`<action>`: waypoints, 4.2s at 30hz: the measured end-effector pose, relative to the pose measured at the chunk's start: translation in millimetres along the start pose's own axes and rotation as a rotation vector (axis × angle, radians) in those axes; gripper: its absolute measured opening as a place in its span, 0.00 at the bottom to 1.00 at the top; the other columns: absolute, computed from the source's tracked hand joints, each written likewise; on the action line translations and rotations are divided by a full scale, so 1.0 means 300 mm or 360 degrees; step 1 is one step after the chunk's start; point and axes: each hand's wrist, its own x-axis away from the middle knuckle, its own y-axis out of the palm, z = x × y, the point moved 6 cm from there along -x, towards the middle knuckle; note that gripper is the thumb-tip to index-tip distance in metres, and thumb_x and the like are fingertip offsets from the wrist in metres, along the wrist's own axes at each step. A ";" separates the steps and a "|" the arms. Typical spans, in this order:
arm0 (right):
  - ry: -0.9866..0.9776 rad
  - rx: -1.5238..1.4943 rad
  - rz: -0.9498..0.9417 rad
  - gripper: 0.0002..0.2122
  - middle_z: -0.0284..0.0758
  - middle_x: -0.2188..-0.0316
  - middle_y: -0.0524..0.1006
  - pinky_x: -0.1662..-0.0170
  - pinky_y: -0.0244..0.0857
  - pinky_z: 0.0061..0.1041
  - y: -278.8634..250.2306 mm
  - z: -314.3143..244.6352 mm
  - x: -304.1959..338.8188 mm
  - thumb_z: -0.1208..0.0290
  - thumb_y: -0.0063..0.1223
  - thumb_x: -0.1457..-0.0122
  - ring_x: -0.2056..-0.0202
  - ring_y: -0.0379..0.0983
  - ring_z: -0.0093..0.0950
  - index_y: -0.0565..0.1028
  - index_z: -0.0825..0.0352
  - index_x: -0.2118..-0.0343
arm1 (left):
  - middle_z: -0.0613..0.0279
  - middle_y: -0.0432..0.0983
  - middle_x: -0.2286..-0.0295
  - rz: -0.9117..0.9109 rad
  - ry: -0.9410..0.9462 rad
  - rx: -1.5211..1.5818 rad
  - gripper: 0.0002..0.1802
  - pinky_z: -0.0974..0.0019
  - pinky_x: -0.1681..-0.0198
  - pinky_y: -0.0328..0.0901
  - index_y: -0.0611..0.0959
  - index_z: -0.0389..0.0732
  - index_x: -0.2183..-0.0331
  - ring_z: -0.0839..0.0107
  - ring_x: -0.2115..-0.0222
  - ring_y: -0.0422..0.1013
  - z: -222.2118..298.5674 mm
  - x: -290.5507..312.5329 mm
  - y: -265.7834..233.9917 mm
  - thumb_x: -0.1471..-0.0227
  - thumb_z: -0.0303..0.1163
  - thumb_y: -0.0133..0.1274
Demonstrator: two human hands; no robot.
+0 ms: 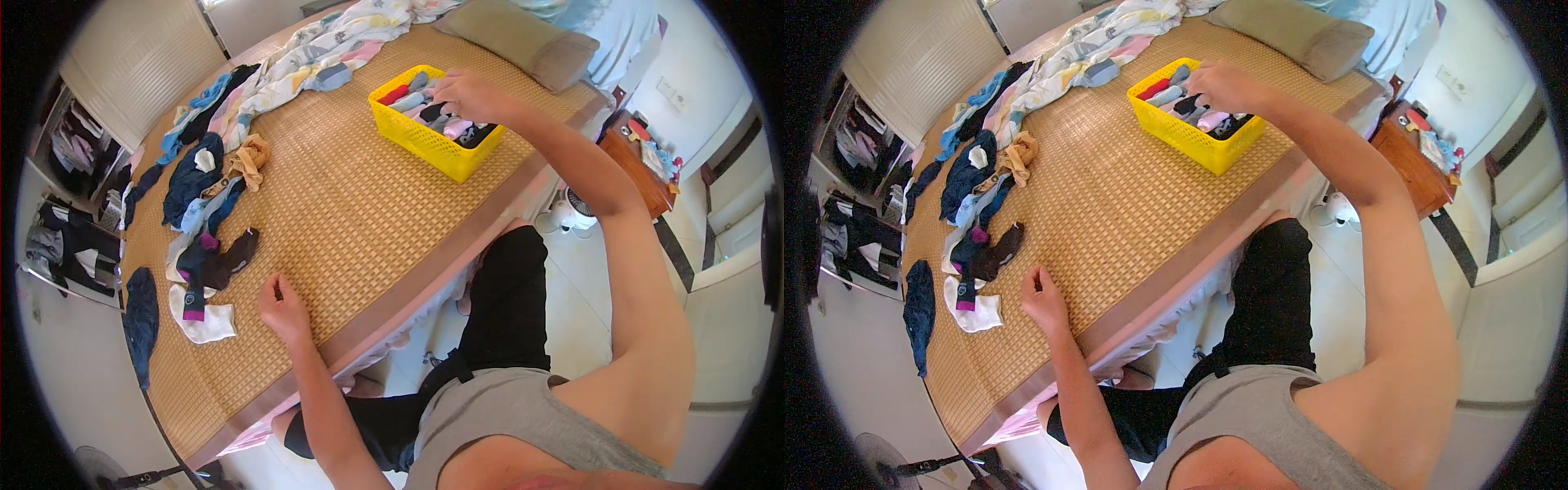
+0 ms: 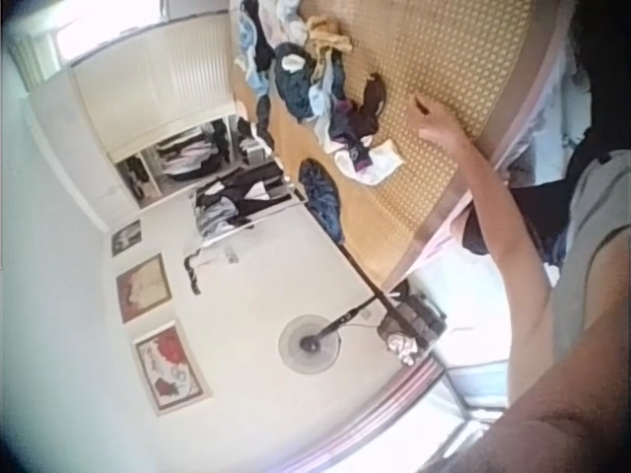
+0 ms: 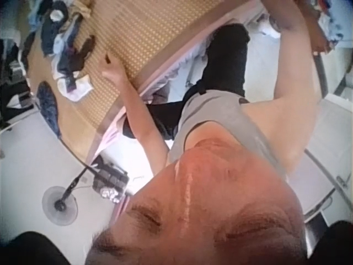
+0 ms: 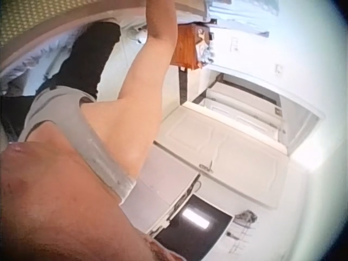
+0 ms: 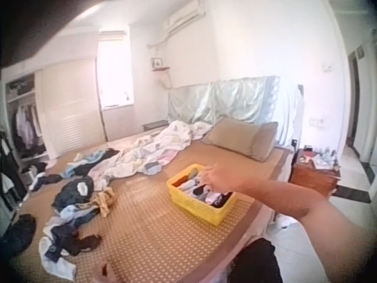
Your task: Sort and fold various pairs of socks on a bed and place them into a yellow organizer basket.
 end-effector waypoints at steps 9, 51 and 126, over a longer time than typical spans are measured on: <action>0.0014 0.0305 -0.0334 0.14 0.39 0.57 0.84 0.47 0.76 0.42 0.141 -0.045 -0.046 0.72 0.72 0.49 0.49 0.80 0.43 0.87 0.66 0.58 | 0.44 0.86 0.63 0.0065 0.0105 -0.0066 0.08 0.50 0.58 0.75 0.90 0.32 0.59 0.47 0.63 0.81 0.008 0.000 -0.019 0.38 0.25 0.66; -0.0359 -0.0769 0.0427 0.09 0.39 0.51 0.82 0.39 0.67 0.47 0.306 -1.060 -0.072 0.76 0.66 0.47 0.47 0.78 0.42 0.77 0.65 0.65 | 0.60 0.84 0.44 -0.0119 0.0483 -0.0527 0.24 0.41 0.30 0.56 0.89 0.45 0.47 0.54 0.38 0.73 0.106 0.009 0.023 0.47 0.26 0.62; -0.0176 -0.1369 0.0147 0.07 0.32 0.49 0.86 0.33 0.66 0.39 0.525 -1.111 -0.234 0.68 0.71 0.39 0.41 0.77 0.37 0.88 0.64 0.61 | 0.46 0.79 0.48 -0.0350 0.0404 -0.0287 0.13 0.45 0.41 0.67 0.91 0.37 0.55 0.45 0.46 0.73 0.144 0.112 -0.140 0.43 0.24 0.67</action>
